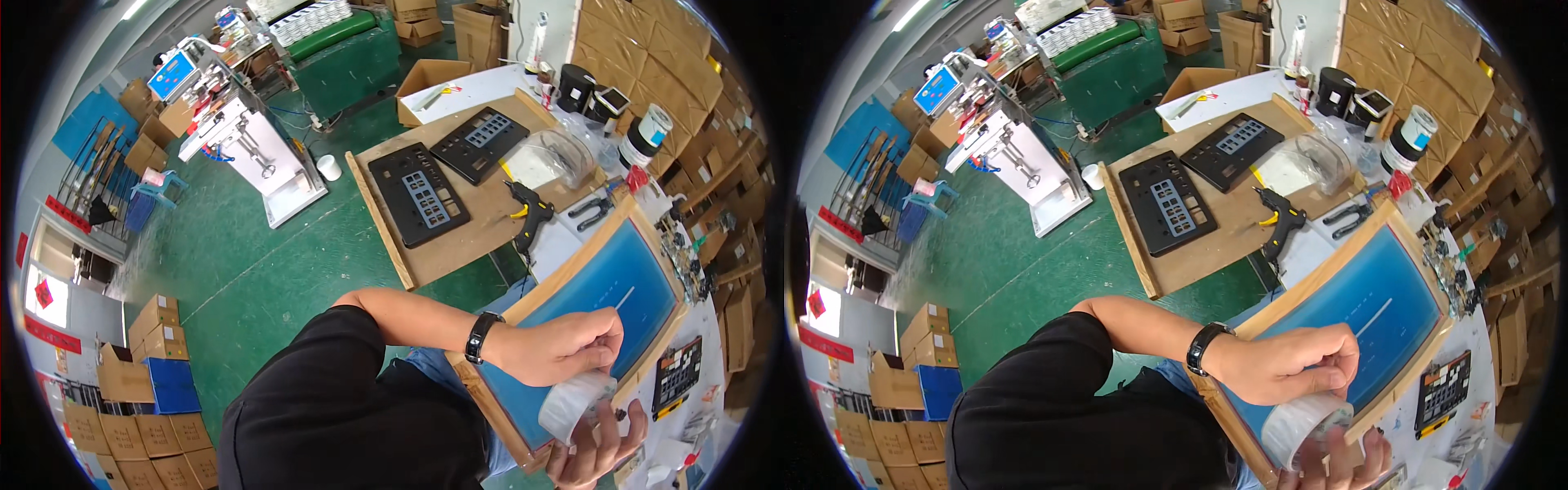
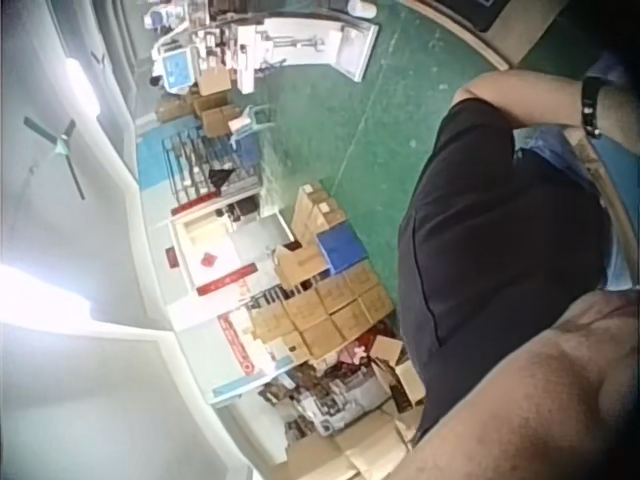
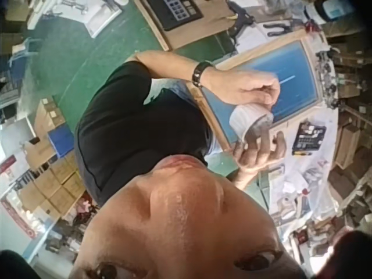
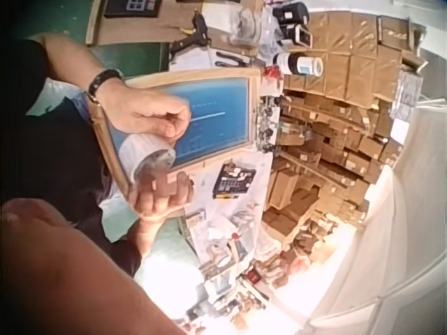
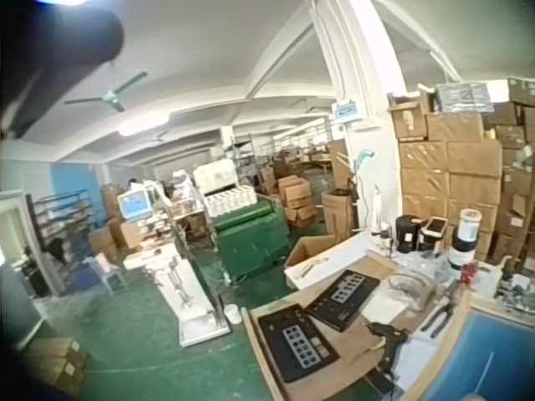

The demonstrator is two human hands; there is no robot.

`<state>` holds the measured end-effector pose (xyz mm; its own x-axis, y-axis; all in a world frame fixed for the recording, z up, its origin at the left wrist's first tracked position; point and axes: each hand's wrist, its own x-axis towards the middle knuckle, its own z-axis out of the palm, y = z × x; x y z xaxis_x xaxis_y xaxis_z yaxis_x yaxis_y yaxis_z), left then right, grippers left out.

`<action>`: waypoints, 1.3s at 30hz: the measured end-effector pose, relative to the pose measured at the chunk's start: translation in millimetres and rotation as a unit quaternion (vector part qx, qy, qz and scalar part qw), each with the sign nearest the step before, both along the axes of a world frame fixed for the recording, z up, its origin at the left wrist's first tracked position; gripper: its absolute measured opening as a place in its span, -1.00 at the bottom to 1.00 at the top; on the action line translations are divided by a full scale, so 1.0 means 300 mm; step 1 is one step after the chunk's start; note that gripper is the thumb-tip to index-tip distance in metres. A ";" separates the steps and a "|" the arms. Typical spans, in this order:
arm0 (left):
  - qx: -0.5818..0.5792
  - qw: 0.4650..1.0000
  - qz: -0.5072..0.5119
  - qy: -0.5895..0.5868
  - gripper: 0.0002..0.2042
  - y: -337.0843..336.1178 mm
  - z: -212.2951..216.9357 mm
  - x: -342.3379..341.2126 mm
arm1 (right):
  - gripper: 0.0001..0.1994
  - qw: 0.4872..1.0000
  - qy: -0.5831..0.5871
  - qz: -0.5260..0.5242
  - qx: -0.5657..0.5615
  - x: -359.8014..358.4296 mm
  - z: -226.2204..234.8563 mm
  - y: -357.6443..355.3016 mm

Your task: Assembling a screen printing frame by applying adhesive and tape.

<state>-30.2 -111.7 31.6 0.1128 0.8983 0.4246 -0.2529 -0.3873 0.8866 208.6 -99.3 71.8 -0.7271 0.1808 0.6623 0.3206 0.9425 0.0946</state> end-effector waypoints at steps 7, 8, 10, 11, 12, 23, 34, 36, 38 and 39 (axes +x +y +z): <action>0.147 0.955 0.203 0.155 -0.90 0.051 0.048 -0.134 | -0.64 0.977 0.035 -0.192 -0.088 0.144 -0.052 0.023; 0.225 0.903 0.268 0.248 -0.88 0.046 0.052 -0.141 | -0.53 0.958 0.085 -0.249 -0.113 0.174 -0.048 0.027; 0.273 0.870 0.278 0.302 -0.79 0.005 0.055 -0.143 | -0.39 0.954 0.054 -0.283 -0.077 0.211 -0.038 0.015; 0.299 0.883 0.277 0.231 -0.78 -0.001 0.059 -0.144 | -0.36 0.950 0.056 -0.285 -0.119 0.217 -0.033 -0.004; 0.298 0.892 0.294 0.173 -0.78 -0.018 0.071 -0.153 | -0.34 0.941 0.087 -0.294 -0.147 0.219 -0.023 -0.029; 0.400 0.840 0.326 0.166 -0.82 -0.170 0.157 -0.240 | -0.76 0.962 0.069 -0.067 -0.256 0.291 0.231 -0.260; 0.433 0.850 0.277 0.119 -0.85 -0.183 0.157 -0.257 | -0.89 0.973 0.134 -0.031 -0.187 0.258 0.156 -0.251; 0.437 0.858 0.257 0.082 -0.87 -0.181 0.151 -0.259 | -0.91 0.957 0.208 -0.110 -0.168 0.259 0.106 -0.233; 0.436 0.866 0.239 0.057 -0.88 -0.175 0.151 -0.264 | -0.91 0.930 0.233 -0.261 -0.116 0.318 0.008 -0.169; 0.436 0.867 0.234 0.056 -0.88 -0.179 0.157 -0.268 | -0.85 0.905 0.210 -0.349 -0.125 0.367 -0.047 -0.105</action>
<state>-110.6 -165.4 78.8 -0.0935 0.1991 0.9755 0.1823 -0.9598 0.2134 318.7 -130.9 57.7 -0.0719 0.6813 0.7284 0.8040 0.4718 -0.3619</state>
